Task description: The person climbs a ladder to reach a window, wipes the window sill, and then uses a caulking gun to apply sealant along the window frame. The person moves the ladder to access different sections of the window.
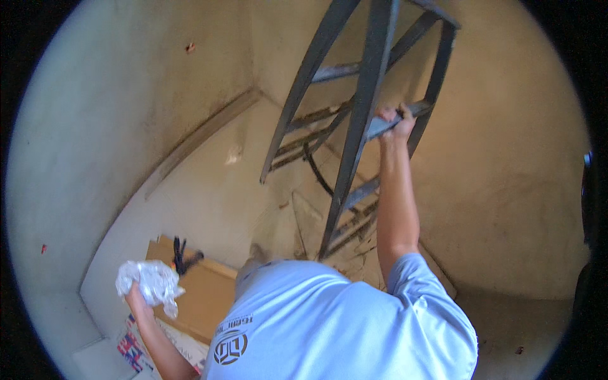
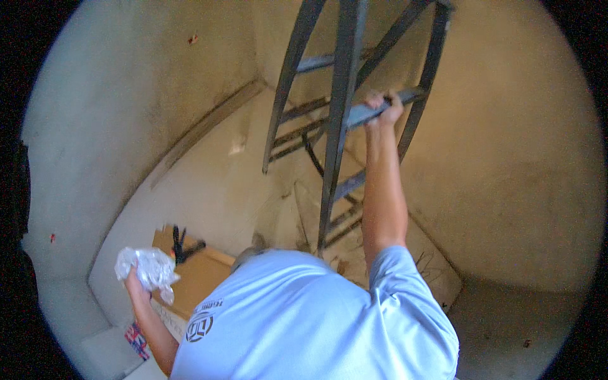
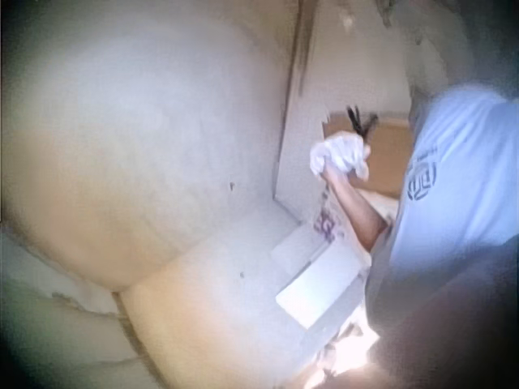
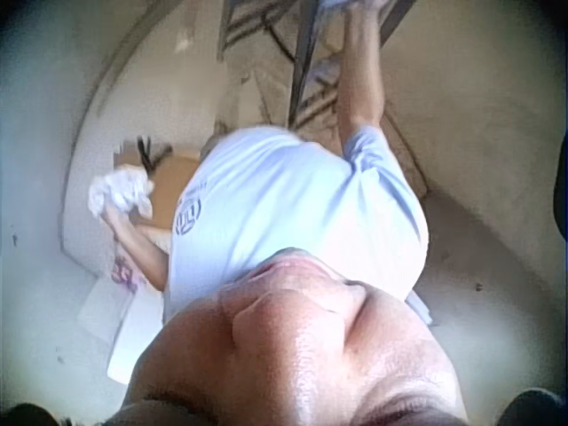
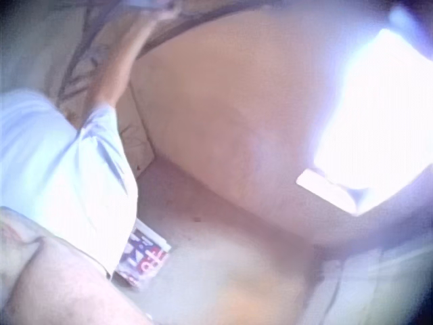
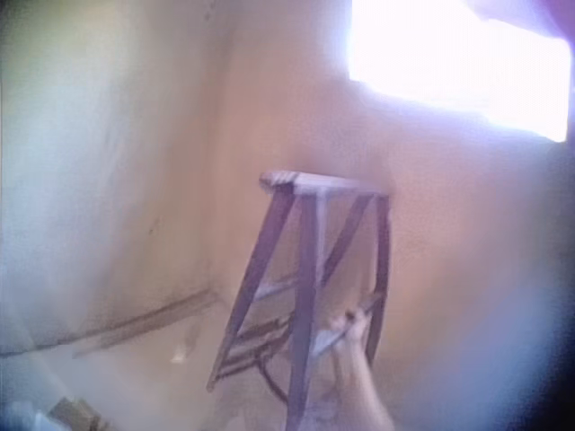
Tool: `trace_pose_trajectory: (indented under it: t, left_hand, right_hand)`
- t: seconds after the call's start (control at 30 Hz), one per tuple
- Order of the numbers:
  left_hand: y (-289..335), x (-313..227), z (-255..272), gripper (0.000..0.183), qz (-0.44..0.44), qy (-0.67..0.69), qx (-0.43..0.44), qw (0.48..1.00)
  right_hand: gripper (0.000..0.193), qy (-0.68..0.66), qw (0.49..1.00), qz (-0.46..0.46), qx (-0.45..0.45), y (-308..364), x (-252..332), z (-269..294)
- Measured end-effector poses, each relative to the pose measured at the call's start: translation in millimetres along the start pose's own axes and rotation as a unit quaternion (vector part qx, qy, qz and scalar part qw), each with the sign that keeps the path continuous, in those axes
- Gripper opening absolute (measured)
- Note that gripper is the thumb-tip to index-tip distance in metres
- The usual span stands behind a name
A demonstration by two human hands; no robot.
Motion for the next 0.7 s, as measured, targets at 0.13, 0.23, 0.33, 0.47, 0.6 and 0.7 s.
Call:
trace_pose_trajectory:
  t: [0.13,0.23,0.33,0.47,0.6,0.7]
  left_hand:
    - [-46,-4,-11,0.045,-0.013,-0.095,-0.008,0.995]
    - [-114,-25,-50,0.046,0.001,-0.096,0.01,0.995]
    - [-193,-66,-87,0.047,0.015,-0.109,0.038,0.993]
    - [-294,-122,-118,0.048,0.028,-0.124,0.067,0.99]
    - [-394,-184,-132,0.05,0.032,-0.145,0.088,0.985]
    - [-403,-199,-126,0.05,0.027,-0.146,0.083,0.985]
  right_hand:
    - [0.033,0.101,0.993,-0.031,-0.05,26,-38,-6]
    - [0.026,0.0,0.993,-0.099,-0.063,49,-79,-17]
    - [0.026,0.015,0.99,-0.128,-0.062,58,-100,-30]
    - [0.026,0.062,0.971,-0.132,-0.188,69,-130,-12]
    - [0.031,0.132,0.957,-0.104,-0.236,53,-188,-8]
    - [0.033,0.169,0.942,-0.076,-0.281,96,-176,5]
Point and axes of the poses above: each hand's wrist, its own y-axis away from the middle knuckle, its own z-axis out of the back of the hand, x = y × z, the point moved 10 cm from there along -y, towards the middle knuckle, and after that the axes turned 11 degrees about x, right-handed, at the moved point
